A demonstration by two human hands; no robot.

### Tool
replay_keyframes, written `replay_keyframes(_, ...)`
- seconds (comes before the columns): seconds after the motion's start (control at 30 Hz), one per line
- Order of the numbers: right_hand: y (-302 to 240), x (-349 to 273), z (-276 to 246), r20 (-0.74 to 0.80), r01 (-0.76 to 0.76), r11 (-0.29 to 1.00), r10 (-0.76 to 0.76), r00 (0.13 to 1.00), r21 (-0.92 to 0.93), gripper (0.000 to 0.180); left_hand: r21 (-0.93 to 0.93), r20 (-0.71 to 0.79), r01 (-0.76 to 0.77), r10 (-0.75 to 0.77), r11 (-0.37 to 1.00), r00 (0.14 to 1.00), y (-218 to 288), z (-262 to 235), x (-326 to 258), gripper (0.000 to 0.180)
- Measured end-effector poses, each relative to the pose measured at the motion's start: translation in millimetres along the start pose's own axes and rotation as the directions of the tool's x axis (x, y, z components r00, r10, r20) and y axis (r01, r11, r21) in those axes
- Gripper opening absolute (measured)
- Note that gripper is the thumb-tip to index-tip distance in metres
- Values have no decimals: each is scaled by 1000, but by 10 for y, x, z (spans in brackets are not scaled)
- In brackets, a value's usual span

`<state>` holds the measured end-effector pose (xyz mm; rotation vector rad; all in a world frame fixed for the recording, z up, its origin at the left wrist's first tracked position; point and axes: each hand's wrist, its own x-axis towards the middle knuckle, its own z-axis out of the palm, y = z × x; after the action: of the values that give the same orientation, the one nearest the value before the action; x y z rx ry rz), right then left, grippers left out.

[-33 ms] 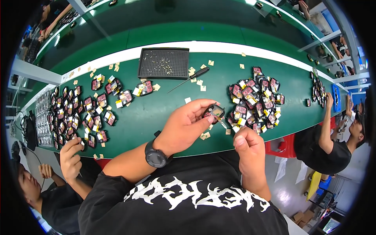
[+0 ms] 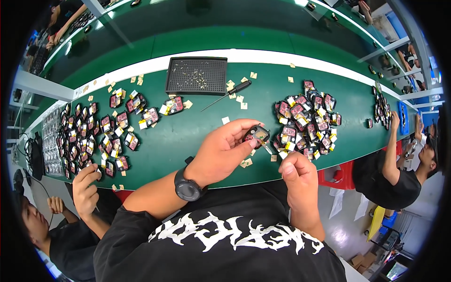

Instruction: Applying small yellow protective stickers or tape to the backs of small electronic modules on a factory assembly line.

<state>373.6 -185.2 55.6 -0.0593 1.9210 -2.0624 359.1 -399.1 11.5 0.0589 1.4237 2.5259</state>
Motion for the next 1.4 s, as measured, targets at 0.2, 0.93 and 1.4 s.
replay_keyframes(0.2,17,25,-70,106,68,994,-59,993,-90,24,295,-35,39,-30,955,999,44,3,5,37)
replay_keyframes(0.93,-83,80,-62,212,-185,982,185,960,-19,43,329,-72,-4,29,944,997,13,10,31,39)
replay_keyframes(1.4,-67,93,-46,166,-305,937,278,946,168,9,404,-62,-149,190,902,980,-50,29,27,36)
